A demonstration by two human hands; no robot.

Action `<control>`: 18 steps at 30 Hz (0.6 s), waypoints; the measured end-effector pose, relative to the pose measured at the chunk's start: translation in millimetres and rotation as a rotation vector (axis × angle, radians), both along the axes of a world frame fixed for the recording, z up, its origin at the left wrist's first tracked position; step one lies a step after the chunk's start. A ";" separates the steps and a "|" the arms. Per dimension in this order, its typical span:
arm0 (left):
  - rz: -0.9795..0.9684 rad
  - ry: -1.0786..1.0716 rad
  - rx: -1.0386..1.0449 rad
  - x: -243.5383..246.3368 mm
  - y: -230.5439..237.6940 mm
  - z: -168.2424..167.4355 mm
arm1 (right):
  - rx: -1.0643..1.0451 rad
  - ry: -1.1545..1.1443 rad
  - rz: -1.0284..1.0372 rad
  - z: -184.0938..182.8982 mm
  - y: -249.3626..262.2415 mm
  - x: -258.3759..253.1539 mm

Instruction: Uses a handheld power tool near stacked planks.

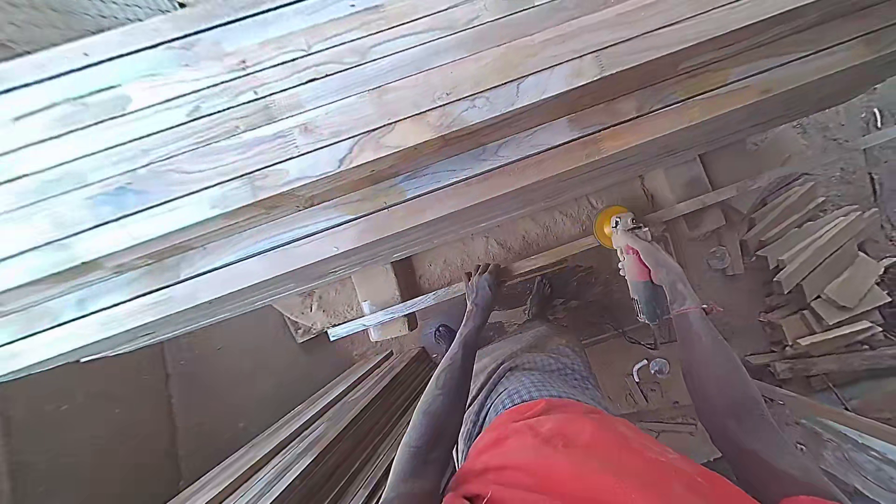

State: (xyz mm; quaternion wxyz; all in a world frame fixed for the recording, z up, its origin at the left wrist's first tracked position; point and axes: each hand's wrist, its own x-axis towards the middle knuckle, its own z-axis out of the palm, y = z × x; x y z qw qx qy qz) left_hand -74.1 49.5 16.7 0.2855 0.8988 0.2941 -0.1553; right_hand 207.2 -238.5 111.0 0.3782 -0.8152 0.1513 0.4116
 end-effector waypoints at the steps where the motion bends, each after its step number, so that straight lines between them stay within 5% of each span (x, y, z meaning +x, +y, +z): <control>1: 0.003 0.015 0.022 -25.3 19.0 -1.3 | 0.000 0.005 0.030 0.1 19.0 -21.0; 10: 0.335 0.159 0.214 -365.7 246.9 -40.9 | 0.006 0.020 0.162 -19.1 161.4 -216.4; 14: 0.656 0.312 0.081 -495.0 283.0 -42.7 | 0.021 0.077 0.329 -31.8 231.0 -303.0; 18: 0.731 0.335 -0.062 -560.6 261.3 -69.2 | -0.007 0.112 0.566 -50.1 311.9 -384.4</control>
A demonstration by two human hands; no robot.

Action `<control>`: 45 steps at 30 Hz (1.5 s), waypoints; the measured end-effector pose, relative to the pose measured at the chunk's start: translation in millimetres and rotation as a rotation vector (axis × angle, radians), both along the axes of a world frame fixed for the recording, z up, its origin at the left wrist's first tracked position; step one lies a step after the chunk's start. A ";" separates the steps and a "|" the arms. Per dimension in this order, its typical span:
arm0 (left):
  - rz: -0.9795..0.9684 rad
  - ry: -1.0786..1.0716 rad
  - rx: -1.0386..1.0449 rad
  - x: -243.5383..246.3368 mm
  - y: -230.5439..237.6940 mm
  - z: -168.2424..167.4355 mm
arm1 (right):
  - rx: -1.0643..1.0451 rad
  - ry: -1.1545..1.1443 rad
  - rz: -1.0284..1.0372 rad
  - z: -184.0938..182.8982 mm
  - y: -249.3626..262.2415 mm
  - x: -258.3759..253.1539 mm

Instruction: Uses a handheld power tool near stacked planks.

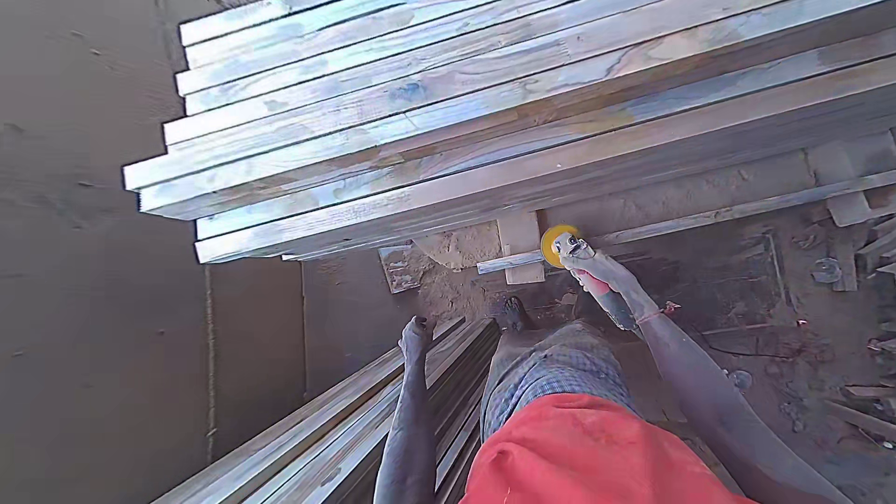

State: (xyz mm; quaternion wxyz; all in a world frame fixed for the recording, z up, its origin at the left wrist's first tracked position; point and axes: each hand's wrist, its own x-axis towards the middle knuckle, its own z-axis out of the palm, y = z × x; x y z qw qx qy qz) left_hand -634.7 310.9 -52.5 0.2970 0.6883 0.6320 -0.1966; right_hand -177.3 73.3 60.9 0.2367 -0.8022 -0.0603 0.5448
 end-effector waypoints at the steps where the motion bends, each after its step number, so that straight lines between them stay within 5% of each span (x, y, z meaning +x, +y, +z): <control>1: 0.027 -0.022 -0.031 -10.3 -12.2 -5.9 | 0.002 -0.004 0.052 -4.5 19.5 -21.6; 8: 0.143 -0.209 -0.149 3.8 -60.8 -23.8 | 0.047 -0.044 0.354 -14.0 122.9 -118.9; 13: 0.212 -0.466 -0.170 68.7 -41.4 -19.8 | 0.019 -0.057 0.283 -9.4 107.3 -106.2; 21: 0.446 -0.945 -0.269 186.3 -10.7 -9.8 | 0.126 0.022 -0.345 7.4 -42.6 14.6; 26: 0.435 -0.882 -0.179 197.8 -21.0 -8.9 | 0.133 -0.065 -0.648 42.5 -114.7 98.0; 40: 0.769 -0.913 -0.179 229.7 -35.0 18.8 | 0.153 -0.237 -1.060 53.2 -322.4 394.9; 45: 0.685 -0.810 -0.187 230.8 -26.5 23.4 | 0.206 -0.470 -1.167 70.5 -361.8 428.2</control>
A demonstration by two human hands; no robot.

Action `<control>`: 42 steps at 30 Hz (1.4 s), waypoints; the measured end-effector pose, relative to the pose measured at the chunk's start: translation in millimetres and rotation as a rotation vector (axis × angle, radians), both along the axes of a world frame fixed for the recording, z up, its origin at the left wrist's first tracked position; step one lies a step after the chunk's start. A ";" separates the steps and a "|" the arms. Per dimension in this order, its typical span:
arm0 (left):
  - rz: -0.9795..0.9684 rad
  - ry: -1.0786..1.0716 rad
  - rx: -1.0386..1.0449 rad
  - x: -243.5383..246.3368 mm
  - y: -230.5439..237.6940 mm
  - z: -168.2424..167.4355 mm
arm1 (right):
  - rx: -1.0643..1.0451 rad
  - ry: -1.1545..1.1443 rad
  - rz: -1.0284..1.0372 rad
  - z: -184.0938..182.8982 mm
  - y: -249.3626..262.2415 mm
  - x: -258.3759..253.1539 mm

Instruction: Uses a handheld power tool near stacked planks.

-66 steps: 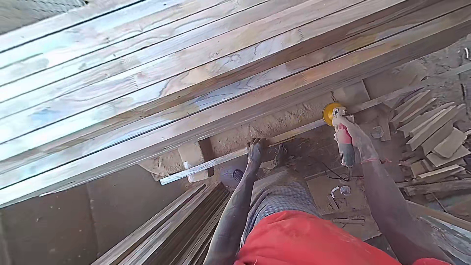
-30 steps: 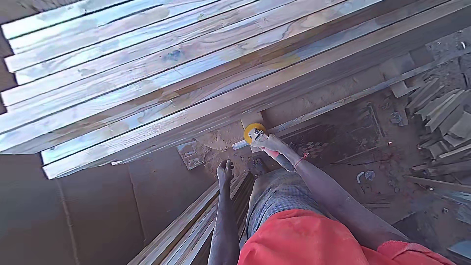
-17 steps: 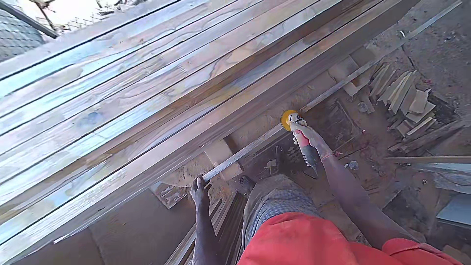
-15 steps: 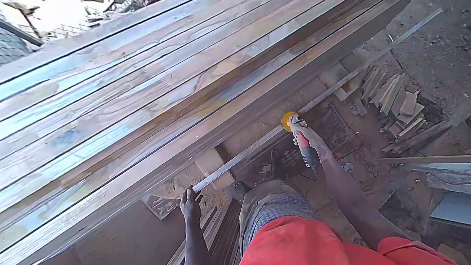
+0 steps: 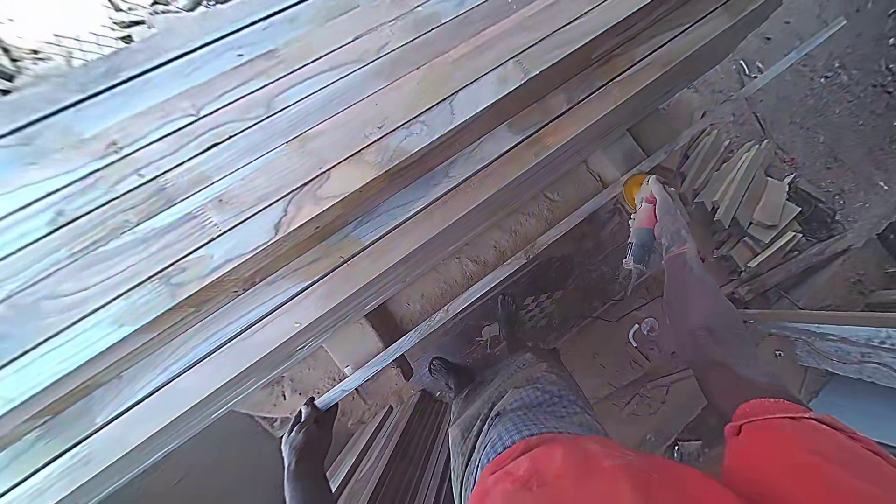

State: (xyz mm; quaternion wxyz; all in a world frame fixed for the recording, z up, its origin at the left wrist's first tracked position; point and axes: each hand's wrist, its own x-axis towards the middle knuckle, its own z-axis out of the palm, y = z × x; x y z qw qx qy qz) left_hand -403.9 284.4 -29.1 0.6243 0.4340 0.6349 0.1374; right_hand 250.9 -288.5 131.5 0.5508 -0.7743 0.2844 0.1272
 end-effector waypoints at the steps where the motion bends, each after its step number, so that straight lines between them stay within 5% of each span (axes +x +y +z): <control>1: -0.020 0.063 -0.033 -0.3 3.2 1.1 | 0.004 -0.011 0.004 3.0 -2.9 -2.4; 7: -0.437 0.627 -0.111 8.4 7.1 -16.0 | 0.010 0.161 0.151 -15.9 29.4 -65.4; 17: 0.006 0.112 -0.083 -22.9 3.3 -28.3 | -0.046 0.392 0.768 -62.0 241.1 -316.7; 28: 0.355 0.148 -0.150 -167.7 21.1 -16.8 | -0.352 0.387 1.540 -93.1 460.2 -532.1; 36: 0.254 -0.059 -0.120 -108.4 18.2 -17.8 | -0.271 0.359 1.519 -84.4 459.4 -528.5; 39: -0.085 -0.049 0.086 -72.4 21.2 -21.4 | -0.265 0.390 1.356 -93.6 412.2 -484.8; 42: -0.597 0.325 0.490 -32.1 19.5 -14.7 | -0.141 0.474 1.067 -77.0 357.4 -437.8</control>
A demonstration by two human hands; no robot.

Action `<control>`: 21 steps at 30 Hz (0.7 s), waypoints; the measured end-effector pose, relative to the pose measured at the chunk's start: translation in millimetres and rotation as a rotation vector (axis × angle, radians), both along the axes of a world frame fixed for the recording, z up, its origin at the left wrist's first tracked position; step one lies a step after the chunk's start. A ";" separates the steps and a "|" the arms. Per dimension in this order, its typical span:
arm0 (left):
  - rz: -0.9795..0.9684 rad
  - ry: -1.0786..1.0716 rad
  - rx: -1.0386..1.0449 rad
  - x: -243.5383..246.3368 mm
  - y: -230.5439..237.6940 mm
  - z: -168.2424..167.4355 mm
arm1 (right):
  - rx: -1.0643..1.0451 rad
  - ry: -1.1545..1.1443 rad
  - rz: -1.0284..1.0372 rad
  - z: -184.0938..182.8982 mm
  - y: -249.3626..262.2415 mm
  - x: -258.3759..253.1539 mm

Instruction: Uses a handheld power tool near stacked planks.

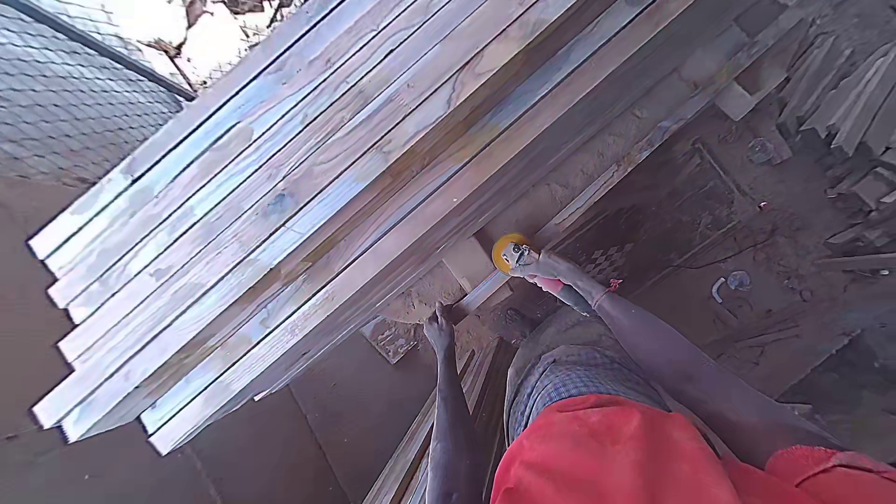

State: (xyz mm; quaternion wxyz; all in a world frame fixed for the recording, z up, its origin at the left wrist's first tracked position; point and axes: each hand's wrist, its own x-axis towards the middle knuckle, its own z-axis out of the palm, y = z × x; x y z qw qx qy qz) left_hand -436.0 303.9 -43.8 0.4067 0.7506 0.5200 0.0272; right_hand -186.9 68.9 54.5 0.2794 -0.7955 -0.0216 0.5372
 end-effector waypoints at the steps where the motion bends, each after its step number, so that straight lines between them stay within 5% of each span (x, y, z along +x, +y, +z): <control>1: -0.115 0.123 0.099 14.2 -4.2 4.4 | 0.026 0.019 -0.112 7.8 -18.7 15.3; 4: -0.231 0.295 0.227 53.0 -25.4 13.9 | 0.108 -0.016 -0.338 7.9 -74.8 65.6; 8: -0.262 0.270 0.289 114.2 -65.2 16.5 | 0.158 -0.054 -0.487 24.4 -137.8 134.9; 17: -0.414 0.182 0.324 354.5 -223.9 32.3 | 0.186 -0.084 -0.702 49.5 -263.6 336.8; 21: -0.415 0.240 0.337 414.3 -263.7 25.5 | 0.142 -0.112 -0.807 38.7 -324.5 433.1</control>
